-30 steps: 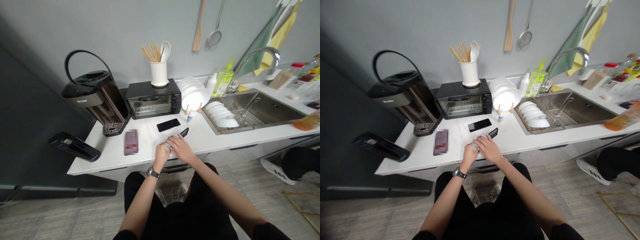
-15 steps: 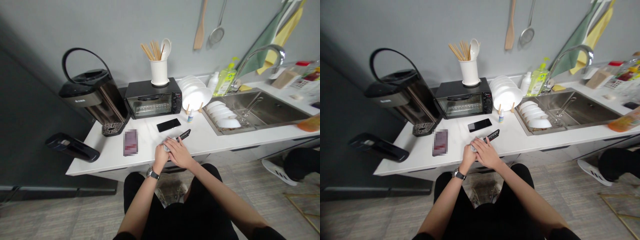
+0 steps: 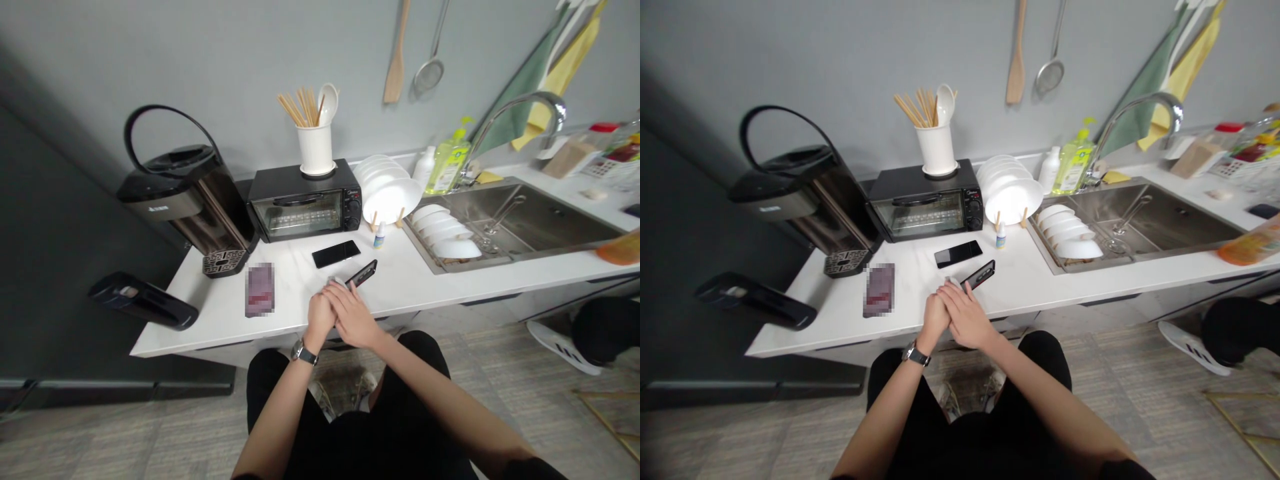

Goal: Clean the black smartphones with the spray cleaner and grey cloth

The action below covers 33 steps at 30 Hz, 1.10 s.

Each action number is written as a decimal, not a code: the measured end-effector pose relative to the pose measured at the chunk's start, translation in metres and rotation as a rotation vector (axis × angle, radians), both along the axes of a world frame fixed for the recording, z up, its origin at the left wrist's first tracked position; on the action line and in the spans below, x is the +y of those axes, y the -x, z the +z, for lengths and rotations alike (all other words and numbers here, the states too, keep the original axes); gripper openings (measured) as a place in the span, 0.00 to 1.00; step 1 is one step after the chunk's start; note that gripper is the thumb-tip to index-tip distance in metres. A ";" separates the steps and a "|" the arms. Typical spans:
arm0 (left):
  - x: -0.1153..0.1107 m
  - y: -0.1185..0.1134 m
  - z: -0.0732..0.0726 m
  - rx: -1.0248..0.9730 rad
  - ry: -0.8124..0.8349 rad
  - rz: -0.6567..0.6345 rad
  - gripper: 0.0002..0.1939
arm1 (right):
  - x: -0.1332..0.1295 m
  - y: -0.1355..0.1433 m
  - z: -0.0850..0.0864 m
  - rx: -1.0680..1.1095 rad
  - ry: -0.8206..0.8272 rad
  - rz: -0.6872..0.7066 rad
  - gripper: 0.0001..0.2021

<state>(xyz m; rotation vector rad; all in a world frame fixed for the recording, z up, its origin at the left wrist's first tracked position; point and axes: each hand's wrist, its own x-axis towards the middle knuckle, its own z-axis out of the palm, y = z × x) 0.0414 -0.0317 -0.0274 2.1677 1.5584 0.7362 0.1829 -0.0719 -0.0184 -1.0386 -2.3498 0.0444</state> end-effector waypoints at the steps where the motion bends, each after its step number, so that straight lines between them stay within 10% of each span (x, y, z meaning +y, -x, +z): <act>1: -0.001 0.000 0.000 0.004 -0.001 -0.002 0.11 | 0.004 -0.011 0.000 -0.038 -0.017 0.024 0.40; 7: -0.004 -0.004 0.008 -0.048 -0.030 0.001 0.13 | 0.056 -0.084 0.005 -0.001 -0.093 -0.337 0.24; 12: -0.003 -0.004 0.007 -0.047 -0.030 0.010 0.12 | 0.030 -0.024 0.001 0.132 -0.105 -0.510 0.29; 16: -0.002 0.000 0.005 0.006 -0.004 0.000 0.12 | -0.003 0.012 -0.003 0.073 -0.040 -0.185 0.37; 19: -0.003 0.000 0.006 0.020 -0.003 -0.003 0.12 | 0.006 -0.016 -0.002 -0.066 -0.073 -0.019 0.39; 24: -0.004 -0.004 0.012 -0.034 -0.023 0.007 0.13 | 0.050 -0.069 0.010 -0.051 -0.076 -0.324 0.25; 28: -0.003 -0.005 0.012 -0.047 -0.017 0.025 0.14 | 0.046 -0.029 0.013 0.073 -0.074 -0.557 0.23; 33: -0.001 -0.001 0.008 -0.003 0.012 0.021 0.12 | 0.009 0.008 0.001 0.033 -0.041 -0.150 0.38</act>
